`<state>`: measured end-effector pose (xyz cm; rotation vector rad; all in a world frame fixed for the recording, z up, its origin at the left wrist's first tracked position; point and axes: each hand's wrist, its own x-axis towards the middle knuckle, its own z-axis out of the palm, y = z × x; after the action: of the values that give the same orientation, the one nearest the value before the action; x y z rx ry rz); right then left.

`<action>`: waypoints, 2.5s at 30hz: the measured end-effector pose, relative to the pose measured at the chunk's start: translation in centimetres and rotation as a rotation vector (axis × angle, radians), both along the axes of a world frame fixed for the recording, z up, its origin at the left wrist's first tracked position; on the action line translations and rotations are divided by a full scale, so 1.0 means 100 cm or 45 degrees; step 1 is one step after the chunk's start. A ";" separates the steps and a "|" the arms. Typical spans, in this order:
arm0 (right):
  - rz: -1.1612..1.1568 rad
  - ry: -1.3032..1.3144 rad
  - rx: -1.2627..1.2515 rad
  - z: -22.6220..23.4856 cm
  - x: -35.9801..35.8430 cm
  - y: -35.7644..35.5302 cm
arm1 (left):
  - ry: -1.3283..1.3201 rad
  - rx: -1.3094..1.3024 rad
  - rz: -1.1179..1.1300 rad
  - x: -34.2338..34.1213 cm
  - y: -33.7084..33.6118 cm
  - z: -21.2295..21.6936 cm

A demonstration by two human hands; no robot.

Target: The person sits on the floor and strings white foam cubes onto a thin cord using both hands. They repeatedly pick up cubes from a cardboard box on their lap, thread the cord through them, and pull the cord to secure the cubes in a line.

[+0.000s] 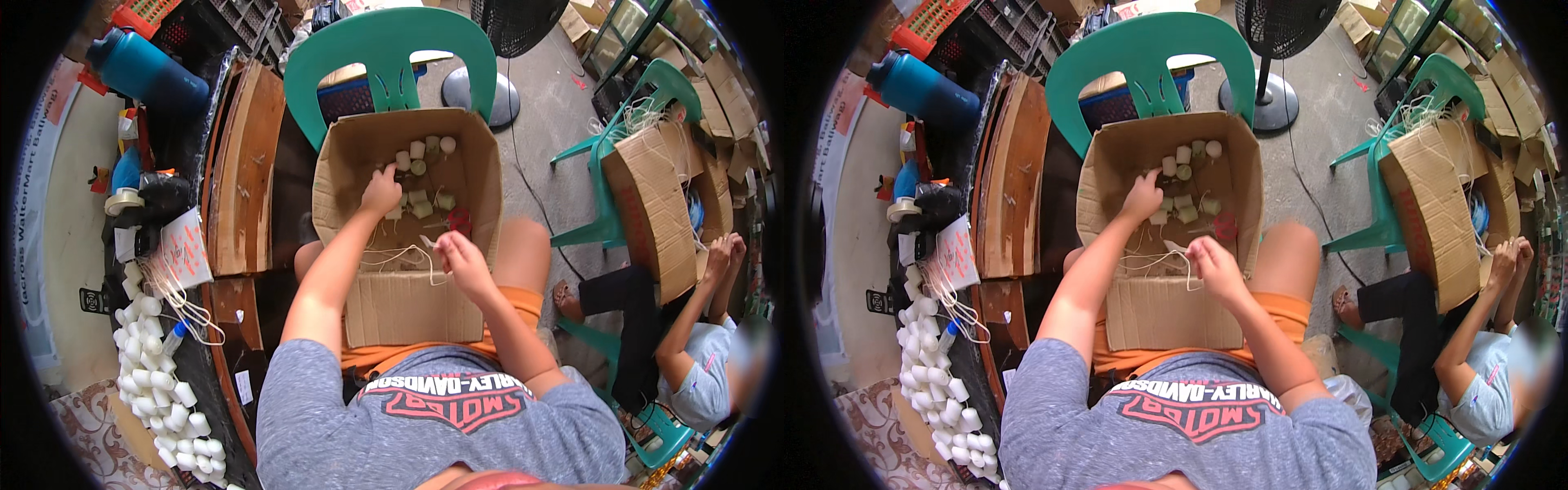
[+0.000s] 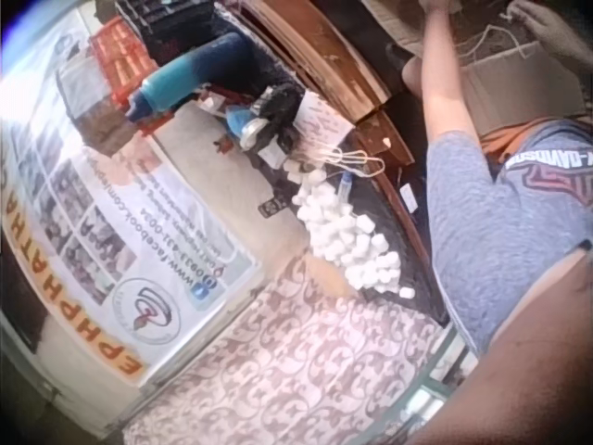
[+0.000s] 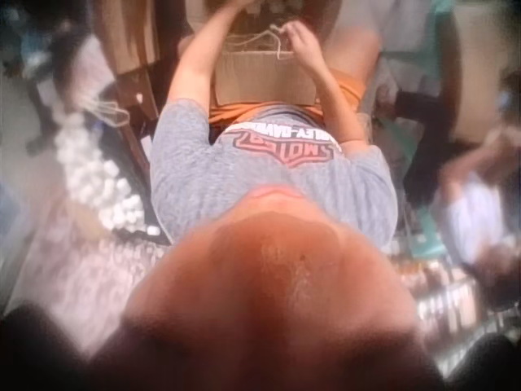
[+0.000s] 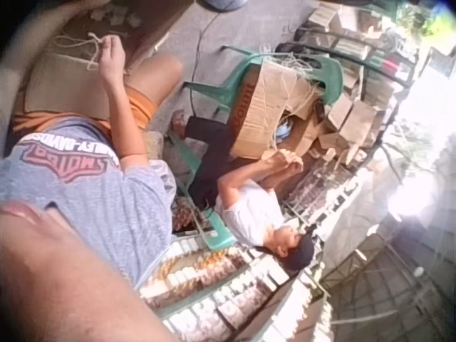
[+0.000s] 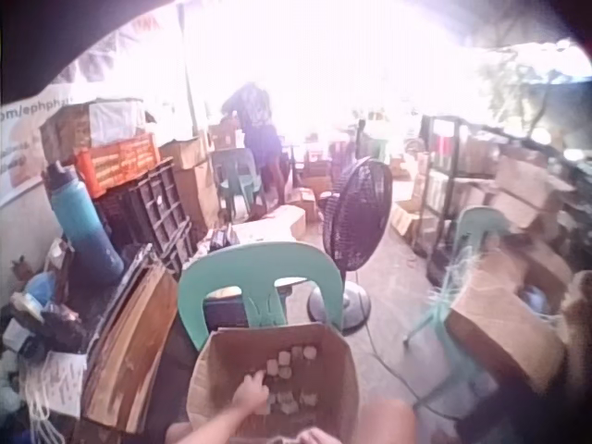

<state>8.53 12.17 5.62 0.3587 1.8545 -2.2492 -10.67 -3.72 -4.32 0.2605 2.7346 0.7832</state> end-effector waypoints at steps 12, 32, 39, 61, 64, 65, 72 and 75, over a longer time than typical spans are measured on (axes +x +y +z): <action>-0.031 0.189 0.570 0.007 0.007 0.043 | -0.040 0.264 0.394 -0.049 0.010 -0.076; 0.021 0.721 1.142 0.023 0.023 0.036 | -0.329 0.346 0.348 -0.020 0.018 -0.036; -0.198 0.617 0.962 0.047 0.008 0.033 | -1.314 2.039 0.482 0.065 -0.030 0.072; -0.379 1.328 1.140 0.106 0.034 -0.028 | -0.986 2.444 0.180 0.179 -0.028 0.167; -0.310 1.268 1.179 0.103 0.034 -0.028 | -0.872 2.364 0.185 0.183 -0.028 0.167; -0.275 1.219 1.210 0.101 0.034 -0.028 | -0.888 2.405 0.181 0.183 -0.029 0.167; -0.021 0.526 1.126 0.044 0.021 -0.046 | -0.955 2.516 0.626 0.180 -0.023 0.135; 0.175 0.626 1.151 0.027 0.014 -0.050 | -0.976 2.499 0.791 0.174 -0.026 0.107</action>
<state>9.97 7.13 8.35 -0.2310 2.9650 -1.3472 6.73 -6.32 6.39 -0.4674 0.5363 2.6048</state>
